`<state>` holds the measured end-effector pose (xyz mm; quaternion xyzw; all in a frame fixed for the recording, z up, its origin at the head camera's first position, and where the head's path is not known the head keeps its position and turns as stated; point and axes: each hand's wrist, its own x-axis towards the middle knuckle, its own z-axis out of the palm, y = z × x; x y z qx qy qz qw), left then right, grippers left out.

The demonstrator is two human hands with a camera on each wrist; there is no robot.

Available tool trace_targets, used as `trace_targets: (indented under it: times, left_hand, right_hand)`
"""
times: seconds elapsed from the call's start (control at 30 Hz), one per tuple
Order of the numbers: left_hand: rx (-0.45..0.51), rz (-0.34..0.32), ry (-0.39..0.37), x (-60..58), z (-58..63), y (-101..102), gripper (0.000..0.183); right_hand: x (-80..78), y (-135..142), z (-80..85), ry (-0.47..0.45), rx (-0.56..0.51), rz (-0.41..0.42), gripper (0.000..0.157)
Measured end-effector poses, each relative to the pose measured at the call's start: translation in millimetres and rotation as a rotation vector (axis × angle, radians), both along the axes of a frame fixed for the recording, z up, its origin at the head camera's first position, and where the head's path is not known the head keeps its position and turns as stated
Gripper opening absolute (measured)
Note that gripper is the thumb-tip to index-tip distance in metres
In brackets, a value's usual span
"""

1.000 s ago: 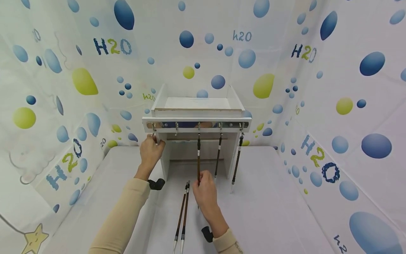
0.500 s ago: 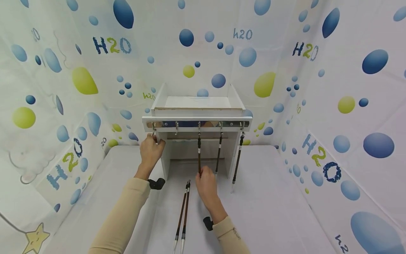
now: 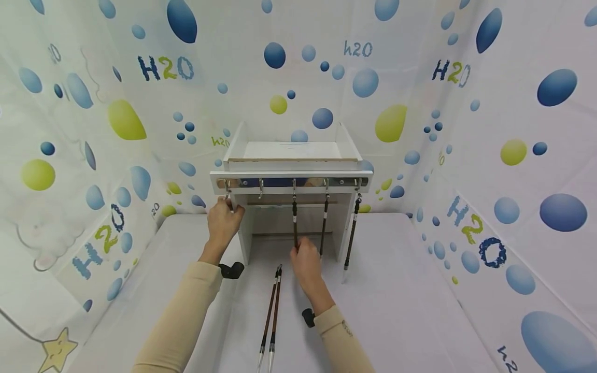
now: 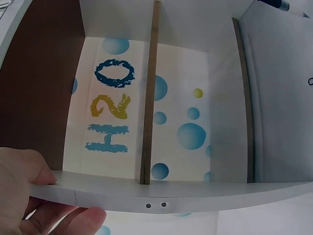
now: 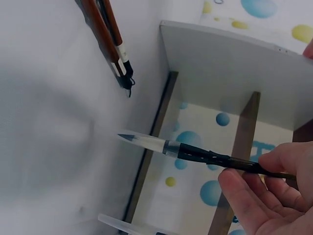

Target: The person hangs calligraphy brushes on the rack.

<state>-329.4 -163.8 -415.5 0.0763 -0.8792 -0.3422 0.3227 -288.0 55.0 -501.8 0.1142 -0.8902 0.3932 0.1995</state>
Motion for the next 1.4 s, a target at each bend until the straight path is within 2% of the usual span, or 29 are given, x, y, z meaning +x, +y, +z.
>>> trace_targets:
  times: [0.33,0.53,0.67,0.87,1.03,1.13,1.27,1.4]
  left_hand:
    - [-0.008,-0.002,0.008,1.3,0.8,0,0.012]
    - [0.001,-0.005,-0.002,3.1,0.8,1,0.013]
    - [0.007,-0.009,-0.010,4.5,0.3,0,0.012]
    - [0.006,0.003,-0.020,5.7,0.7,-1,0.012]
    - [0.001,0.001,-0.022,5.3,0.9,-2,0.012]
    - [-0.009,0.004,-0.012,4.7,1.1,-3,0.013]
    - [-0.015,0.010,-0.005,3.5,1.8,-3,0.013]
    - [-0.019,-0.005,-0.008,2.8,3.4,-2,0.012]
  right_hand:
    - [-0.4,0,6.2,-0.053,0.021,-0.005,0.014]
    - [1.4,0,10.4,-0.013,0.022,0.001,0.018]
    - [3.8,2,19.9,0.032,0.026,-0.009,0.018]
    - [6.8,8,48.4,0.118,0.003,-0.025,0.020]
    - [9.9,18,79.8,0.267,-0.032,0.017,0.020]
    - [12.2,28,100.8,0.315,-0.039,0.030,0.020]
    - [14.1,45,130.1,0.337,-0.038,-0.001,0.021]
    - [9.0,65,159.2,0.393,-0.033,-0.041,0.022]
